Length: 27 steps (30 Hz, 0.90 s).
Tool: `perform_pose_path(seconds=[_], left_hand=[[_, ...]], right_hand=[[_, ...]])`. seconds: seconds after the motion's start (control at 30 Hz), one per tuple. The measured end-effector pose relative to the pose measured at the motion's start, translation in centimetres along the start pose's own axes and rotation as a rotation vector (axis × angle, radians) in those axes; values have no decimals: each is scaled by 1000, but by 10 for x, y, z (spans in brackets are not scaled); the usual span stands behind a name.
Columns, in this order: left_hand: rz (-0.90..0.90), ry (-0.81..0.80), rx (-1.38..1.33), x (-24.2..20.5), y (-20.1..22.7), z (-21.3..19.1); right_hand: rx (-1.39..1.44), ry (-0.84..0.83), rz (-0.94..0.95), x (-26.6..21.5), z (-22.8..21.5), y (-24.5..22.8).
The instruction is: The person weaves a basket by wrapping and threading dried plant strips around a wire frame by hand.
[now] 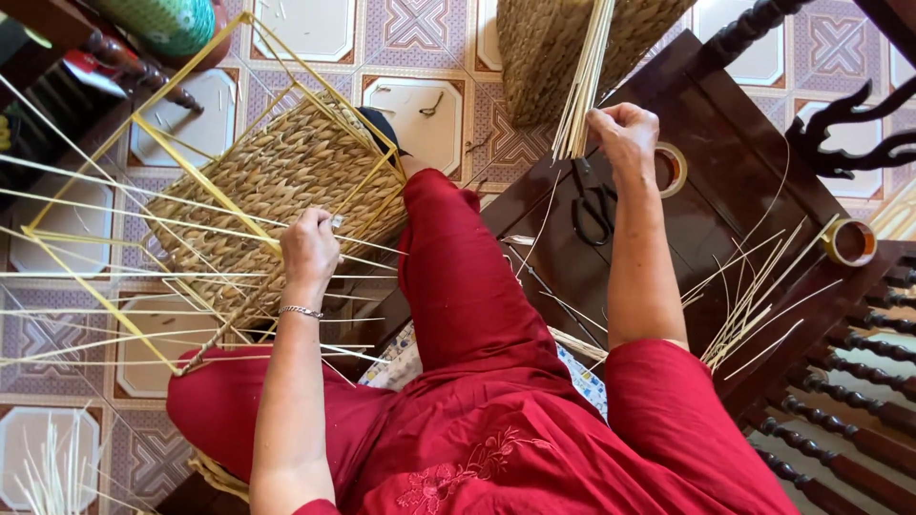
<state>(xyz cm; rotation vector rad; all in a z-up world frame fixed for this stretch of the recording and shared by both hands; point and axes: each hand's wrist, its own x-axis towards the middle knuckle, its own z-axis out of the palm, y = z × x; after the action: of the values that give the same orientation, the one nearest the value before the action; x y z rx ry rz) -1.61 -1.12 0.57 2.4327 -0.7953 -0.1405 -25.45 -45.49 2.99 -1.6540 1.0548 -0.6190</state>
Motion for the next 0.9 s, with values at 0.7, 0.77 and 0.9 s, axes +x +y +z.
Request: perform_pose_path(seconds=[0.7,0.77,0.9], left_hand=[[-121,-67,-38,1,16,-12],[-95,-50,-43,0,16,-12],[-81,-32,-58,-1,13,-11]], right_hand=[[-715,84,-280,2,19,-43],[-742,55,-271,9,25,-39],[-644,58,-256,18,23,-31]])
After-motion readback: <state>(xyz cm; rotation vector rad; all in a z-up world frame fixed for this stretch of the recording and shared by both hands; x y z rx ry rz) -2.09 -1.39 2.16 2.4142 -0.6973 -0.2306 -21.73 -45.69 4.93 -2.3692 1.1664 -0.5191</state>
